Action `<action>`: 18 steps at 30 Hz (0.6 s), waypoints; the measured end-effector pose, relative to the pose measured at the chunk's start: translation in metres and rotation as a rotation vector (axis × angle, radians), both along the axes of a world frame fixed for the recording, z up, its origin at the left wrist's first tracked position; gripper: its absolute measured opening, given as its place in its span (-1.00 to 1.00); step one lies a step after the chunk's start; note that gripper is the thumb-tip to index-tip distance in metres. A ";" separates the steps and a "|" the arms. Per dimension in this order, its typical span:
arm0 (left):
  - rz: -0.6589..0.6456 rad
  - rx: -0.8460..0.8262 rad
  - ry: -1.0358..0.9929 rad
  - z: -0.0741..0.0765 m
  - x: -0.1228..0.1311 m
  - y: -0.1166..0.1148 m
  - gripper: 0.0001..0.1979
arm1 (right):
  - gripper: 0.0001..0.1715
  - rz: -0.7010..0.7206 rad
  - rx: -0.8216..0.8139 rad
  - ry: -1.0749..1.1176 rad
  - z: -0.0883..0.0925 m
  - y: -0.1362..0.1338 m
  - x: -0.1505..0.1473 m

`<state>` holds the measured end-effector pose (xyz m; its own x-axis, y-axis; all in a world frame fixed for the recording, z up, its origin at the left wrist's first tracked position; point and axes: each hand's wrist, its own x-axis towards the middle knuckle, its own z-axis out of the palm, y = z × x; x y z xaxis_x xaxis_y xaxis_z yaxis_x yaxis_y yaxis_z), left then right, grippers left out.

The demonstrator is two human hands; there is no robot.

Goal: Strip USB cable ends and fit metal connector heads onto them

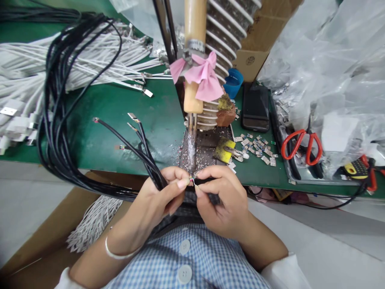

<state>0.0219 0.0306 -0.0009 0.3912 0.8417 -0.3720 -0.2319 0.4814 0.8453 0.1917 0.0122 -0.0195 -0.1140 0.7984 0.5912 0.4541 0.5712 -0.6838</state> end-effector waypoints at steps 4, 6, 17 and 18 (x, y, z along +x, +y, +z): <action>0.014 -0.001 0.014 0.002 0.000 -0.001 -0.82 | -0.76 0.008 -0.007 0.001 0.001 0.000 0.000; -0.011 0.002 -0.002 0.003 0.000 -0.001 -0.82 | -0.76 0.015 -0.012 0.004 0.002 0.001 0.000; 0.024 -0.028 0.048 0.007 0.001 0.000 -0.83 | -0.75 0.040 -0.055 0.051 0.002 0.001 0.001; 0.025 -0.029 0.058 0.008 0.001 0.000 -0.83 | -0.75 0.040 -0.055 0.050 0.002 0.001 0.001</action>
<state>0.0233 0.0307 0.0076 0.3476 0.8394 -0.4178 -0.1948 0.5005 0.8435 0.1922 0.0136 -0.0173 -0.1177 0.8255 0.5520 0.3958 0.5488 -0.7363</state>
